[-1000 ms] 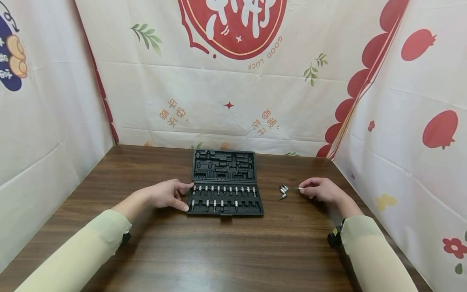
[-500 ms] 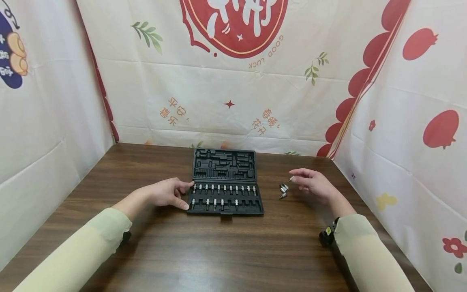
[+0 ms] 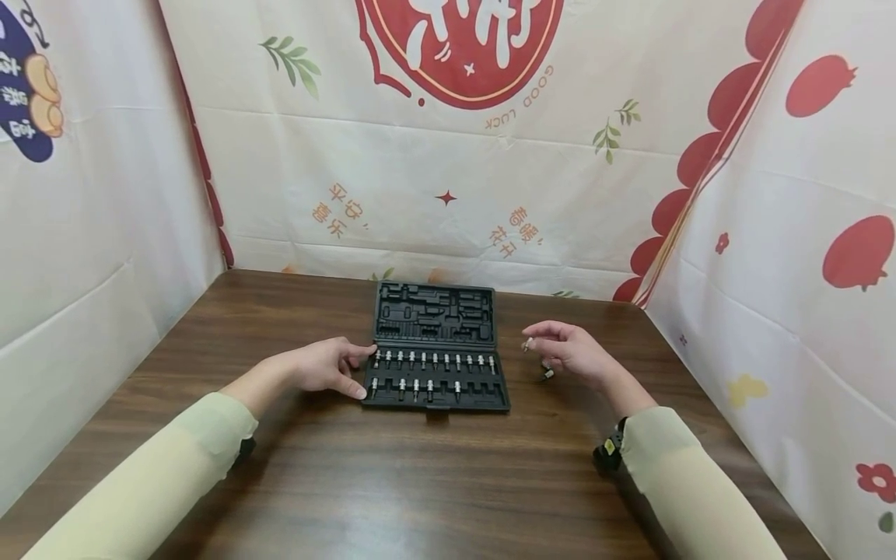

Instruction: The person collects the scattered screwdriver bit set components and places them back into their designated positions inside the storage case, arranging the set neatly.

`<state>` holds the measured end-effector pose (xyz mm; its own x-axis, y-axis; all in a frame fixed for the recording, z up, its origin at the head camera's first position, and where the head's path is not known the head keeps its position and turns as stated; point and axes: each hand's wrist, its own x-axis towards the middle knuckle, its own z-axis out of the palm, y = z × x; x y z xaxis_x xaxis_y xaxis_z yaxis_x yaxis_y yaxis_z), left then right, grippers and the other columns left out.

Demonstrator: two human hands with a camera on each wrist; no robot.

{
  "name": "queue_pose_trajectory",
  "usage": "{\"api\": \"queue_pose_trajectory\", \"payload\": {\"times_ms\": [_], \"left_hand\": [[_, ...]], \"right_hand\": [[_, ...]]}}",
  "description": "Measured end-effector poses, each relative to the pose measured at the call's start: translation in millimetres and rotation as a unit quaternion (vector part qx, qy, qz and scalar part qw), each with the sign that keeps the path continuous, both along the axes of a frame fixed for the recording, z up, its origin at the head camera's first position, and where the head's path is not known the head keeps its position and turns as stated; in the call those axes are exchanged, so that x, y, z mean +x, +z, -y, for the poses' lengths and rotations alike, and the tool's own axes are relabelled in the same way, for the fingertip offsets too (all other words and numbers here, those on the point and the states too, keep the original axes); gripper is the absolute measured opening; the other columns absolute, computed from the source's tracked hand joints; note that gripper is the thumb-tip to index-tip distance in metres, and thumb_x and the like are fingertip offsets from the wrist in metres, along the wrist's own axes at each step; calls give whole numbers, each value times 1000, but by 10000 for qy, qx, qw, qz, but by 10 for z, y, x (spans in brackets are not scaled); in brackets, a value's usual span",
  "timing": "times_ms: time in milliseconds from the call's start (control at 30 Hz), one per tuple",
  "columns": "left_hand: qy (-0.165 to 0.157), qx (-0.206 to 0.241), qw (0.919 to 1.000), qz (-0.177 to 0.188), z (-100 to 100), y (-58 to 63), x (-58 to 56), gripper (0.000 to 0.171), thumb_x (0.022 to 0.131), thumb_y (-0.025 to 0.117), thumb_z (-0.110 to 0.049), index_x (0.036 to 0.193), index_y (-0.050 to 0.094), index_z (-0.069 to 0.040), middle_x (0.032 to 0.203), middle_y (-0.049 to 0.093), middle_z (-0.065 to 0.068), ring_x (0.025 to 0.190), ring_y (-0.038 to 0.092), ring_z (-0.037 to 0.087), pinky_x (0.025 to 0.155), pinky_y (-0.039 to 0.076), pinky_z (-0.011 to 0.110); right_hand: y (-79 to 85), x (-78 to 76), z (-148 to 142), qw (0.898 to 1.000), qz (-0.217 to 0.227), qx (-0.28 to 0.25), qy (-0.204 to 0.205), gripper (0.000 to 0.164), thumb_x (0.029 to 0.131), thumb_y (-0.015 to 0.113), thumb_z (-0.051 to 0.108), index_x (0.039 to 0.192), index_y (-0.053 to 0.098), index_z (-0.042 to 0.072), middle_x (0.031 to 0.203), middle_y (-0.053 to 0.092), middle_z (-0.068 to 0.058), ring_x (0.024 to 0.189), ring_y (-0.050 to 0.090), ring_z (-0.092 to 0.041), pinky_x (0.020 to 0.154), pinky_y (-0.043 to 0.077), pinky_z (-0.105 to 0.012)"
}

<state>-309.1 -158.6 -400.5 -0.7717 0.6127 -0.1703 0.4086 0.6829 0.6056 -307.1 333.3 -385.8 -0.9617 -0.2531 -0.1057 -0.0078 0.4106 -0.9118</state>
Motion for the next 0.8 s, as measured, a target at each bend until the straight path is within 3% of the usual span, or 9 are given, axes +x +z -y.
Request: {"api": "queue_pose_trajectory", "payload": {"times_ms": [200, 467, 600, 800], "left_hand": [[49, -16, 10000, 27, 1, -23, -9, 95, 92, 91, -38, 168, 43, -6, 132, 65, 15, 101, 64, 16, 92, 53, 35], [156, -83, 9998, 30, 16, -28, -16, 95, 92, 91, -39, 168, 44, -7, 133, 67, 15, 104, 64, 18, 95, 53, 38], [136, -106, 9999, -7, 17, -9, 2, 95, 92, 91, -39, 168, 44, -7, 134, 66, 17, 106, 65, 19, 97, 54, 40], [72, -67, 9999, -64, 3, 6, 22, 94, 92, 91, -36, 167, 44, -5, 132, 66, 18, 104, 65, 19, 96, 54, 39]], "right_hand": [[29, 8, 243, 9999, -107, 62, 99, 45, 106, 76, 28, 139, 64, 0, 110, 77, -6, 73, 57, -14, 65, 48, -29], [32, -20, 568, 9972, -471, 457, 349, 46, 106, 75, 35, 140, 70, 4, 121, 73, -14, 91, 64, -20, 78, 57, -35], [36, -25, 724, 9971, -514, 417, 387, 44, 105, 77, 33, 139, 73, 5, 119, 75, -3, 93, 64, -21, 87, 60, -38], [64, -6, 980, 9974, -409, 86, 593, 44, 105, 78, 27, 139, 71, 1, 105, 74, 3, 82, 64, -16, 72, 56, -31]]}}
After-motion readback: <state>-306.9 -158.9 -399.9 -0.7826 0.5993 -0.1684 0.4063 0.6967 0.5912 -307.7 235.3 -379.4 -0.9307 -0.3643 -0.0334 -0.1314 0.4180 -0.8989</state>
